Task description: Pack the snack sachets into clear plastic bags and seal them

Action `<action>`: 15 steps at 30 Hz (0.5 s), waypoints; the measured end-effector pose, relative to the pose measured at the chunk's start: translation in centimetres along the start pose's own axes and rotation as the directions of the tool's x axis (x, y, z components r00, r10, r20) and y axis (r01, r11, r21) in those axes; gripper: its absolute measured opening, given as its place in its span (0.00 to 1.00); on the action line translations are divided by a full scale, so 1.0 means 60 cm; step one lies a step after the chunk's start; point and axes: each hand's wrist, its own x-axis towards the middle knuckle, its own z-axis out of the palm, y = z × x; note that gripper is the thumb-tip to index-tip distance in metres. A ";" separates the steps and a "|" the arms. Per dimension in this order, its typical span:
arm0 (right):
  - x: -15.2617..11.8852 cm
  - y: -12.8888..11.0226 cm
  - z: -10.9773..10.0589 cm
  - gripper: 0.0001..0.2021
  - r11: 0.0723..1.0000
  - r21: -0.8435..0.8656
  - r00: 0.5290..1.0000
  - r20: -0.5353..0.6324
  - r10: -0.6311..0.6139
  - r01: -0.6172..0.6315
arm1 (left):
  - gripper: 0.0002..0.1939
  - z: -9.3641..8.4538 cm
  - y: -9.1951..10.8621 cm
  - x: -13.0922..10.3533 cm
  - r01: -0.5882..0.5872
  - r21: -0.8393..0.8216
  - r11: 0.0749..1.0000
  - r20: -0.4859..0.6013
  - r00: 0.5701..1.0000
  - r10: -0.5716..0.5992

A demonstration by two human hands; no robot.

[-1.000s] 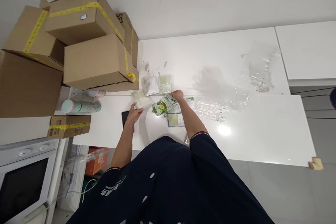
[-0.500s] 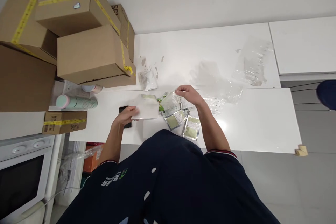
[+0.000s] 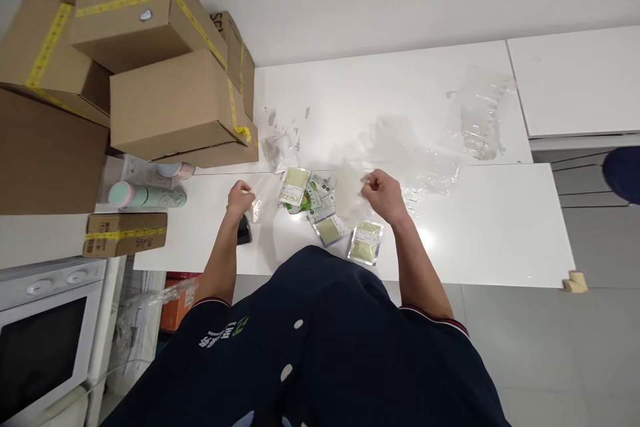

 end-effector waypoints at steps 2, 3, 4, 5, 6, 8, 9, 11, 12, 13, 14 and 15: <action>-0.010 0.022 -0.003 0.09 0.996 -0.060 0.995 -0.067 0.068 -0.072 | 0.16 0.015 0.001 0.048 0.048 0.117 0.992 0.006 0.999 -0.049; -0.016 0.031 -0.006 0.11 0.992 -0.086 0.992 -0.086 0.089 -0.096 | 0.16 0.024 0.004 0.071 0.063 0.145 0.987 0.039 0.997 -0.069; -0.023 0.039 -0.009 0.13 0.988 -0.110 0.990 -0.100 0.101 -0.112 | 0.15 0.035 0.008 0.092 0.071 0.160 0.985 0.075 0.994 -0.084; -0.031 0.044 -0.013 0.15 0.984 -0.133 0.988 -0.112 0.106 -0.121 | 0.13 0.046 0.012 0.111 0.076 0.169 0.983 0.117 0.988 -0.097; -0.038 0.049 -0.017 0.17 0.979 -0.156 0.987 -0.119 0.110 -0.128 | 0.14 0.058 0.016 0.127 0.081 0.176 0.981 0.151 0.983 -0.108; -0.055 0.054 -0.026 0.18 0.972 -0.185 0.985 -0.119 0.126 -0.146 | 0.17 0.081 0.025 0.152 0.103 0.168 0.980 0.196 0.971 -0.135; -0.063 0.057 -0.030 0.18 0.969 -0.190 0.984 -0.113 0.137 -0.157 | 0.19 0.092 0.029 0.162 0.125 0.143 0.982 0.216 0.964 -0.154; -0.077 0.063 -0.036 0.19 0.965 -0.190 0.982 -0.099 0.163 -0.179 | 0.21 0.108 0.035 0.178 0.191 0.052 0.980 0.269 0.943 -0.198; -0.083 0.067 -0.038 0.19 0.964 -0.186 0.980 -0.093 0.176 -0.191 | 0.21 0.114 0.038 0.186 0.226 -0.001 0.974 0.299 0.930 -0.215; -0.088 0.072 -0.039 0.20 0.963 -0.180 0.978 -0.092 0.188 -0.202 | 0.22 0.118 0.040 0.195 0.250 -0.049 0.967 0.324 0.920 -0.222; -0.092 0.076 -0.040 0.20 0.962 -0.174 0.976 -0.092 0.199 -0.212 | 0.22 0.123 0.042 0.204 0.258 -0.090 0.962 0.337 0.917 -0.214; -0.096 0.081 -0.041 0.20 0.961 -0.168 0.974 -0.096 0.207 -0.221 | 0.22 0.127 0.044 0.213 0.248 -0.123 0.961 0.332 0.923 -0.195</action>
